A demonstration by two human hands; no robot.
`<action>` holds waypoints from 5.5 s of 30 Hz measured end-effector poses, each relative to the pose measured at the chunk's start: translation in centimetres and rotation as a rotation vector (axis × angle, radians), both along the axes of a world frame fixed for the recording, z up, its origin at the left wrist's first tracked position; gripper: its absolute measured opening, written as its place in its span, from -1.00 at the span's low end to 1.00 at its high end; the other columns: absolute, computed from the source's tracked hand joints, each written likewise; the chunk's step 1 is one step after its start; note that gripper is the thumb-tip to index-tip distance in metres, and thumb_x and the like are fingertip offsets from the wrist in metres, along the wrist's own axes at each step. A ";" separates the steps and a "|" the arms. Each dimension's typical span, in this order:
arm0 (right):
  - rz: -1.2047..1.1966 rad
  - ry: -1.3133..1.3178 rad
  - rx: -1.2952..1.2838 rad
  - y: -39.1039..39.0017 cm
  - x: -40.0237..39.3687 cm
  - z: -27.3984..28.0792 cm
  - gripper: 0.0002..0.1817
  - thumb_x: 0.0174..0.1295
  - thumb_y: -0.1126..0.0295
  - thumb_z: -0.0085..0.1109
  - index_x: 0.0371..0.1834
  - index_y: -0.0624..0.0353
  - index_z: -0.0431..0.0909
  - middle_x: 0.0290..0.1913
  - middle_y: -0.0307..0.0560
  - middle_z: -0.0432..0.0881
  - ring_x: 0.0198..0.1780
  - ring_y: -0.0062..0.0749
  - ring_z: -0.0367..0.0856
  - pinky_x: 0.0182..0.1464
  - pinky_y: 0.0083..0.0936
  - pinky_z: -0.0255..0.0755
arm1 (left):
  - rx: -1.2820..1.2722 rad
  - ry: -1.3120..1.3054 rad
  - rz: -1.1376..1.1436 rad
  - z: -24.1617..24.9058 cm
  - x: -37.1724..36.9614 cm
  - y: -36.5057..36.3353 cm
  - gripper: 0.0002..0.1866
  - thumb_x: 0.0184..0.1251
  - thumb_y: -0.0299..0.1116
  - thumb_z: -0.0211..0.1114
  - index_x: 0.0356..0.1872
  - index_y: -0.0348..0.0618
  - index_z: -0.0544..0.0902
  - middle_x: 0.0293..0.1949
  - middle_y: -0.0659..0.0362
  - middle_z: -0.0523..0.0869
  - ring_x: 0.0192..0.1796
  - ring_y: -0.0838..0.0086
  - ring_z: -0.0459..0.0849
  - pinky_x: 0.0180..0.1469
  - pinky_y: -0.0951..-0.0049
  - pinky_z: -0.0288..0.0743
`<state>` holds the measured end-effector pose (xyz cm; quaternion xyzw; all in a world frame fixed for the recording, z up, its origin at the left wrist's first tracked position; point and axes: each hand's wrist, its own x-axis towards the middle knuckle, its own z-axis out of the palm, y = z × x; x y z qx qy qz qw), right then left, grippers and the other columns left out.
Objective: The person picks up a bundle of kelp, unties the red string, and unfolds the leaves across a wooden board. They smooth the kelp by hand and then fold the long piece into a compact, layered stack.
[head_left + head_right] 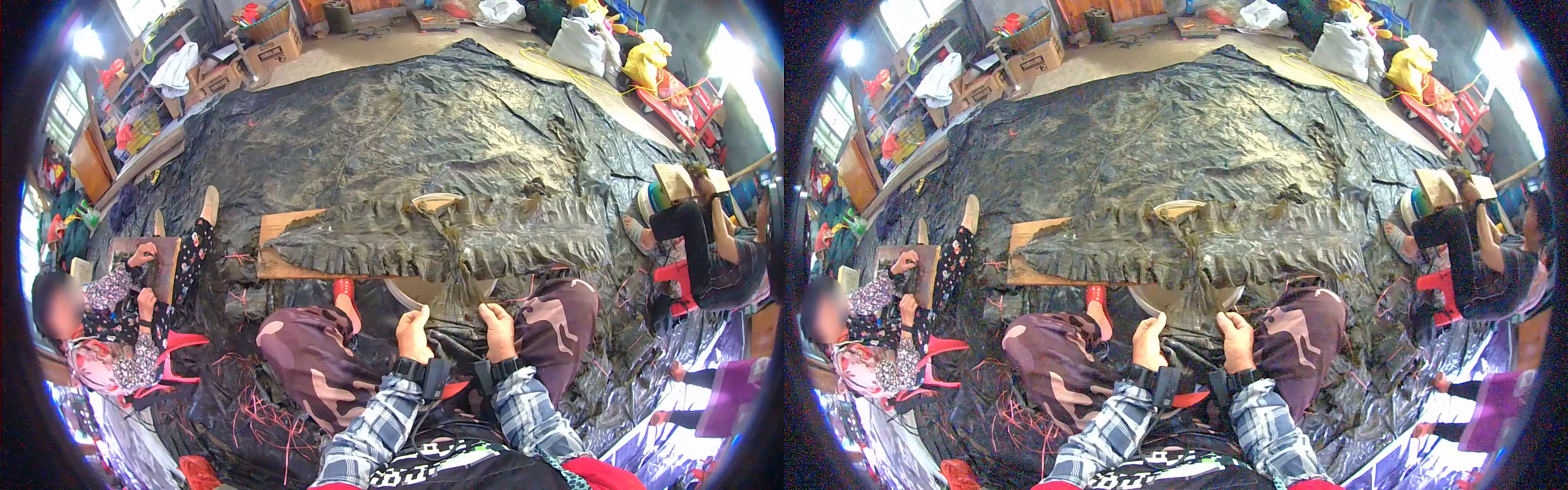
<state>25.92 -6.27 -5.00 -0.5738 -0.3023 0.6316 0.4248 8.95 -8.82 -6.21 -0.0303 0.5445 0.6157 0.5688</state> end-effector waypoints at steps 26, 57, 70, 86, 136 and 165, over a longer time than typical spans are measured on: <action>-0.435 0.071 0.167 -1.0 -0.5 -0.3 -0.88 0.34 0.39 0.09 -0.29 0.19 0.57 -0.36 -0.42 0.50 -0.30 -0.70 0.38 -0.17 -0.70 0.27 | 0.074 -0.061 -0.090 -0.6 -0.1 0.5 -0.90 0.32 -0.39 0.29 -0.33 -0.17 0.58 -0.32 0.16 0.70 -0.32 0.43 0.66 -0.21 0.38 0.55; -0.176 0.143 0.083 -0.5 -0.5 -0.3 -0.88 0.32 0.38 0.16 -0.32 0.17 0.60 -0.39 -0.48 0.51 -0.32 -0.79 0.35 -0.24 -0.72 0.23 | 0.063 -0.116 -0.246 1.6 -1.0 0.6 -0.87 0.24 -0.43 0.35 -0.26 -0.24 0.64 -0.32 0.16 0.70 -0.29 0.40 0.67 -0.19 0.34 0.59; -0.235 0.188 0.271 -0.2 0.0 -0.3 -0.90 0.20 0.58 0.04 -0.29 0.17 0.55 -0.31 -0.35 0.54 -0.25 -0.62 0.45 -0.11 -0.67 0.30 | 0.104 -0.018 -0.190 0.6 -0.7 0.6 -0.91 0.25 -0.49 0.31 -0.29 -0.15 0.55 -0.35 0.20 0.65 -0.31 0.46 0.63 -0.25 0.43 0.55; 0.088 0.133 0.031 -0.5 -0.2 0.5 -0.92 0.27 0.43 0.21 -0.29 0.19 0.62 -0.37 -0.39 0.62 -0.35 -0.73 0.50 -0.23 -0.71 0.36 | 0.126 -0.156 -0.417 3.7 -0.8 0.9 -0.82 0.37 -0.36 0.24 -0.17 -0.28 0.64 -0.24 0.14 0.74 -0.26 0.43 0.71 -0.16 0.40 0.59; 0.042 0.259 0.218 -0.5 -0.4 1.7 -0.87 0.24 0.56 0.13 -0.16 0.23 0.55 -0.24 -0.31 0.60 -0.20 -0.66 0.50 -0.02 -0.67 0.36 | 0.117 -0.079 -0.435 3.3 -1.1 0.8 -0.90 0.36 -0.42 0.22 -0.21 -0.22 0.61 -0.31 0.23 0.69 -0.32 0.54 0.65 -0.22 0.52 0.55; 0.107 0.220 0.200 -0.5 -0.5 2.9 -0.87 0.20 0.54 0.25 -0.19 0.24 0.61 -0.26 -0.32 0.63 -0.21 -0.67 0.52 -0.07 -0.68 0.39 | 0.092 -0.211 -0.614 7.0 -0.6 1.1 -0.80 0.28 -0.38 0.36 -0.23 -0.32 0.62 -0.34 0.20 0.68 -0.28 0.55 0.67 -0.19 0.54 0.56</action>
